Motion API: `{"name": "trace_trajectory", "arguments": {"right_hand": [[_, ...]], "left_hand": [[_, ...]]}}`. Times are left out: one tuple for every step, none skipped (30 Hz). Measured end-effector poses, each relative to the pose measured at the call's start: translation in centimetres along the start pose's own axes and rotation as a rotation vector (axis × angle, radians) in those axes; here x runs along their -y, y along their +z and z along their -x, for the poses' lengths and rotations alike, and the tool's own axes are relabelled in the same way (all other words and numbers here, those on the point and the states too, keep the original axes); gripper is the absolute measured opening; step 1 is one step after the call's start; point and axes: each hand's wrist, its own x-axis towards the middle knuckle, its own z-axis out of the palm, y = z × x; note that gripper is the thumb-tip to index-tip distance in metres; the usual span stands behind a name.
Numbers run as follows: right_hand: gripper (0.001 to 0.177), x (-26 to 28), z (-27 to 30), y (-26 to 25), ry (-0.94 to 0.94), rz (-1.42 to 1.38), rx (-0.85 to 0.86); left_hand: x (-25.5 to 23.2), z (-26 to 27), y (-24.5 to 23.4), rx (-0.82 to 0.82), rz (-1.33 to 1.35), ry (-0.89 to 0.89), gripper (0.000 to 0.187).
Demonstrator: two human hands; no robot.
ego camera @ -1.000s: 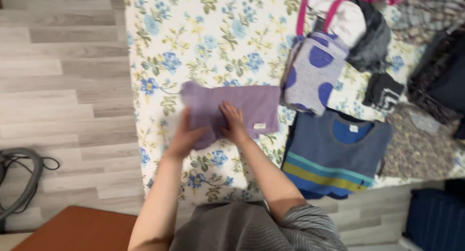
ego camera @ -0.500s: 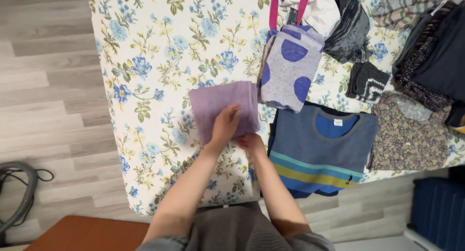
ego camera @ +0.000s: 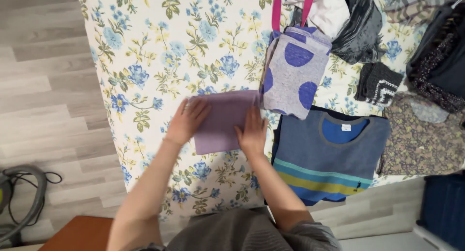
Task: Folding various laundry items including a tank top, sweater, shorts, and cloth on a bed.
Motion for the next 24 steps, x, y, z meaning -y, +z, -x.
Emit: {"name": "trace_trajectory", "arguments": {"right_hand": [[0.069, 0.0, 0.8, 0.2, 0.114, 0.075, -0.001], [0.069, 0.1, 2.0, 1.3, 0.117, 0.075, -0.011], [0.062, 0.2, 3.2, 2.5, 0.039, -0.010, 0.042], [0.056, 0.4, 5.3, 3.4, -0.034, -0.094, 0.108], [0.056, 2.2, 4.8, 2.5, -0.027, -0.093, 0.111], [0.066, 3.7, 4.2, 1.4, -0.210, -0.158, 0.265], [0.076, 5.2, 3.8, 0.3, -0.393, -0.225, 0.420], [0.076, 5.4, 3.6, 0.3, -0.397, -0.223, 0.417], [0.075, 5.7, 3.6, 0.1, -0.353, -0.236, 0.397], [0.075, 6.3, 3.6, -0.1, -0.309, -0.254, 0.377], [0.075, 5.9, 4.0, -0.7, -0.314, -0.258, 0.375], [0.081, 5.4, 4.5, -1.5, -0.344, -0.290, 0.442], [0.088, 4.9, 5.0, -2.2, -0.374, -0.320, 0.508], [0.088, 4.2, 6.1, -1.7, -0.380, -0.326, 0.512], [0.086, 3.6, 7.1, -1.3, -0.418, -0.450, 0.480], [0.085, 2.9, 8.2, -0.7, -0.454, -0.575, 0.448], [0.085, 2.6, 9.2, 0.2, -0.459, -0.581, 0.455], [0.073, 2.0, 9.5, 1.5, -0.459, -0.568, 0.386], [0.063, 1.3, 9.8, 2.8, -0.459, -0.556, 0.316], [0.063, 1.1, 9.1, 3.8, -0.466, -0.555, 0.314], [0.059, 0.8, 8.4, 4.9, -0.029, -0.784, 0.335], [0.059, 0.5, 9.0, 5.5, 0.437, -0.985, 0.359], [0.059, 0.4, 7.6, 6.2, 0.446, -0.982, 0.370], [0.044, 0.2, 6.2, 6.9, 0.467, -1.121, 0.264]], "left_hand": [[1.6, -0.5, -2.1, -0.021, -0.212, 0.063, 0.061], [2.4, -1.4, -2.7, -0.028, -0.219, 0.067, 0.061], [3.2, -2.3, -3.3, -0.002, -0.324, 0.276, 0.067], [3.6, -2.7, -3.8, 0.039, -0.419, 0.486, 0.074], [3.8, -2.9, -3.6, 0.042, -0.415, 0.493, 0.074], [3.8, -3.3, -3.4, 0.089, -0.400, 0.541, 0.060], [3.7, -3.6, -3.2, 0.135, -0.384, 0.590, 0.047], [3.7, -3.1, -3.6, 0.132, -0.387, 0.587, 0.047], [3.7, -2.6, -4.1, 0.295, -0.346, 0.557, 0.035], [3.8, -1.8, -4.8, 0.461, -0.303, 0.523, 0.027], [3.5, 0.4, -4.7, 0.464, -0.307, 0.518, 0.027], [3.0, 2.7, -4.6, 0.495, -0.066, 0.332, 0.024], [2.5, 5.0, -4.5, 0.518, 0.173, 0.143, 0.024], [1.8, 6.7, -5.3, 0.522, 0.173, 0.134, 0.024], [1.2, 8.4, -6.2, 0.559, 0.259, 0.073, 0.025], [0.5, 10.1, -6.9, 0.596, 0.346, 0.009, 0.028], [0.2, 10.6, -7.7, 0.601, 0.348, -0.001, 0.028], [0.3, 10.5, -8.2, 0.601, 0.505, -0.140, 0.032], [0.3, 10.3, -8.7, 0.596, 0.661, -0.279, 0.039], [1.3, 9.9, -7.3, 0.590, 0.661, -0.283, 0.039], [2.4, 9.4, -5.8, 0.596, 0.903, -0.486, 0.048], [2.7, 9.6, -4.2, 0.611, 1.153, -0.695, 0.059], [3.1, 9.5, -3.1, 0.622, 1.161, -0.701, 0.059], [3.5, 9.2, -2.0, 0.422, 1.210, -0.576, 0.069]]}}
